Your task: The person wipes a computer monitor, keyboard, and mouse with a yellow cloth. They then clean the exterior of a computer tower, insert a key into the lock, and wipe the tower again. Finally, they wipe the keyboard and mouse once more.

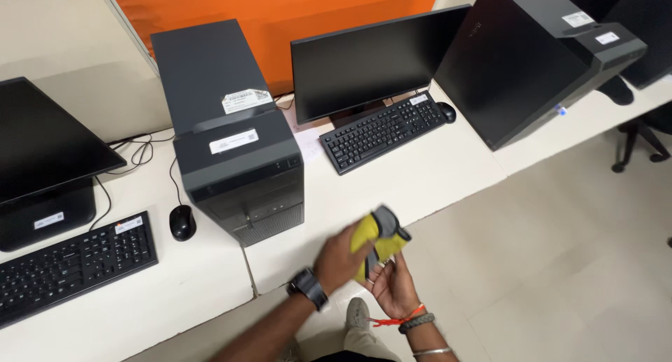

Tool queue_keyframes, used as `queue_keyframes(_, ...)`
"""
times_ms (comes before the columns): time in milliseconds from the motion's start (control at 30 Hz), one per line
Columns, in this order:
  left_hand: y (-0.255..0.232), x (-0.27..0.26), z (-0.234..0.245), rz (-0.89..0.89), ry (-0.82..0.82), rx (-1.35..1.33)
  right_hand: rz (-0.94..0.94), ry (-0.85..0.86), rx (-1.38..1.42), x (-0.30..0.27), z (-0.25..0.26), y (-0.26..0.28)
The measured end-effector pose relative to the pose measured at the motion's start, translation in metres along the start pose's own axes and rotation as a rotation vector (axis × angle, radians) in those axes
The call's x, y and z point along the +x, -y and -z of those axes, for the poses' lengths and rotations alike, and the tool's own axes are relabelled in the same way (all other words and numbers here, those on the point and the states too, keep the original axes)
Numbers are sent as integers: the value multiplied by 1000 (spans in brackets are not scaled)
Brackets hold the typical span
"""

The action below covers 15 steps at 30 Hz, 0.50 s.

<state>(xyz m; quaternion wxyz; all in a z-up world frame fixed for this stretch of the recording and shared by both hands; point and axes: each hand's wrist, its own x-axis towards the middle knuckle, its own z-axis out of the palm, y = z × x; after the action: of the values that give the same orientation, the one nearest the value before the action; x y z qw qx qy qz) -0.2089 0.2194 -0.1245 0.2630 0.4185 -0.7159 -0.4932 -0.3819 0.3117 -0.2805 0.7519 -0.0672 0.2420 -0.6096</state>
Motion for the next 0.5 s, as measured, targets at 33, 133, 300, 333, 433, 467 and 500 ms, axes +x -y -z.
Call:
queue_keyframes(33,8,-2,-17,-15,-23,48,-28,251,131,2,-6,8)
queue_keyframes(133,22,2,-41,-114,3,186,-99,-241,-125,4,-44,49)
queue_keyframes(300,-4,39,-47,-156,-204,68,-11,-291,-202,37,-91,120)
queue_keyframes(333,-9,45,-44,-284,-265,97,11,-338,-220,43,-91,130)
queue_keyframes(433,-8,60,-47,-442,-252,450,-82,-245,-176,61,-62,147)
queue_keyframes(467,-1,66,-51,-447,-211,609,-93,-298,-258,68,-47,147)
queue_keyframes(500,11,71,-54,-345,-141,641,-102,-350,-341,75,-31,146)
